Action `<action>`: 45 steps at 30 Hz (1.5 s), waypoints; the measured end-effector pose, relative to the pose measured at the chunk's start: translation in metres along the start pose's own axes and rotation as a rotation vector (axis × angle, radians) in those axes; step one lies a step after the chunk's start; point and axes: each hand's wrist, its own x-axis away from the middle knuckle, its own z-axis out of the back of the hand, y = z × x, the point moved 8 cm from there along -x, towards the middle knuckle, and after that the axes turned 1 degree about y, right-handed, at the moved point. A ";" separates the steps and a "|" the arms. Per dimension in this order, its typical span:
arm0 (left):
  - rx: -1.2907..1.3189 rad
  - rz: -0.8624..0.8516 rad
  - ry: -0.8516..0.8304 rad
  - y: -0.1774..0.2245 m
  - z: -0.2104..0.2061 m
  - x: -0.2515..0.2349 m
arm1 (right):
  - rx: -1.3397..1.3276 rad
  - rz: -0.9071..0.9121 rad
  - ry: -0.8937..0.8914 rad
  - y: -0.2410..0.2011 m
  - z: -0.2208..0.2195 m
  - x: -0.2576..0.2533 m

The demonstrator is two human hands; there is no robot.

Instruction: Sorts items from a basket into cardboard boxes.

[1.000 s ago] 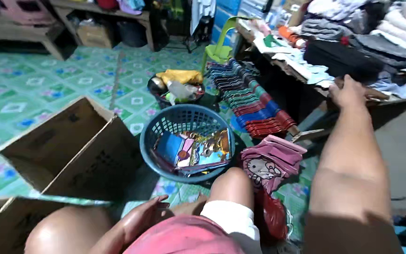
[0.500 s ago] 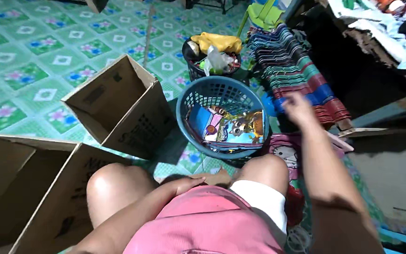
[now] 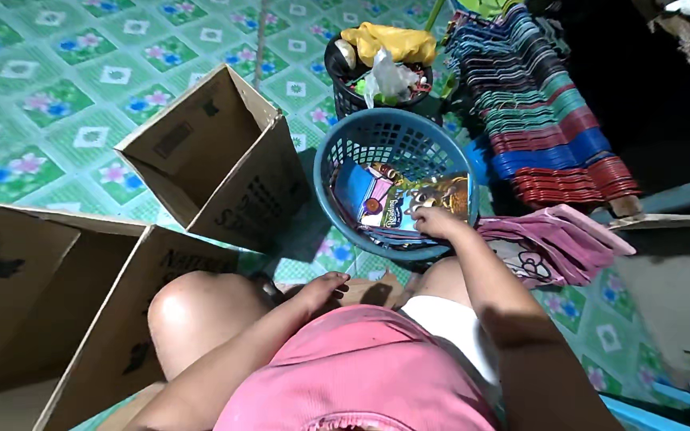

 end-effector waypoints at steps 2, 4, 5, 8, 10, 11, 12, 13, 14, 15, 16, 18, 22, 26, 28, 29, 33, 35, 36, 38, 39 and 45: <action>-0.003 0.003 -0.008 -0.002 -0.001 -0.002 | 0.056 0.014 -0.135 0.005 -0.029 -0.009; -0.017 0.008 -0.010 -0.003 -0.001 -0.004 | 0.070 0.016 -0.289 0.000 -0.043 -0.005; -0.026 0.009 -0.011 -0.003 -0.002 -0.004 | 0.071 0.013 -0.354 -0.005 -0.043 0.001; -0.035 0.004 -0.022 -0.001 -0.004 -0.007 | 0.180 -0.006 -0.366 -0.002 -0.050 0.004; -0.037 0.006 -0.022 -0.001 -0.005 -0.009 | 0.248 -0.041 -0.325 -0.001 -0.052 0.004; -0.041 0.008 -0.018 -0.001 -0.005 -0.010 | 0.261 -0.034 -0.278 -0.002 -0.049 0.003; -0.048 0.014 -0.016 -0.002 -0.004 -0.011 | 0.258 -0.025 -0.230 -0.003 -0.042 0.003; -0.055 0.020 -0.014 -0.003 -0.004 -0.012 | 0.252 -0.023 -0.184 -0.005 -0.031 0.005; -0.062 0.025 -0.014 -0.003 -0.004 -0.013 | 0.244 -0.022 -0.134 -0.006 -0.017 0.008; -0.069 0.030 -0.014 -0.003 -0.004 -0.014 | 0.234 -0.024 -0.103 -0.004 -0.002 0.011; -0.071 0.036 -0.017 -0.004 -0.004 -0.015 | 0.218 -0.022 -0.091 0.002 0.011 0.015; -0.057 0.046 -0.017 -0.006 -0.004 -0.017 | 0.129 -0.006 -0.036 0.018 0.036 0.024; -0.054 0.043 -0.027 -0.005 -0.006 -0.018 | -0.003 -0.066 -0.009 0.034 0.088 0.056; -0.059 0.021 -0.033 -0.002 -0.009 -0.015 | -0.035 -0.044 0.029 0.030 0.120 0.082; -0.065 0.009 -0.027 0.000 -0.007 -0.014 | -0.088 -0.028 0.064 0.030 0.130 0.093; -0.073 -0.002 -0.023 0.002 -0.007 -0.011 | -0.119 -0.047 0.064 0.027 0.133 0.101; -0.166 -0.308 0.223 0.035 0.013 0.004 | -0.320 -0.057 0.112 0.014 0.141 0.131; -0.208 -0.561 0.435 0.073 0.030 0.030 | -0.426 0.023 0.163 0.013 0.139 0.139; -0.206 -0.656 0.520 0.093 0.036 0.046 | -0.462 0.054 0.189 0.010 0.137 0.144; -0.224 -0.777 0.606 0.135 0.045 0.073 | -0.505 0.110 0.218 -0.001 0.136 0.152; -0.248 -0.812 0.615 0.154 0.049 0.082 | -0.528 0.145 0.227 -0.005 0.136 0.153; -0.145 -0.881 0.453 0.229 0.063 0.093 | -0.537 0.320 0.262 -0.043 0.146 0.171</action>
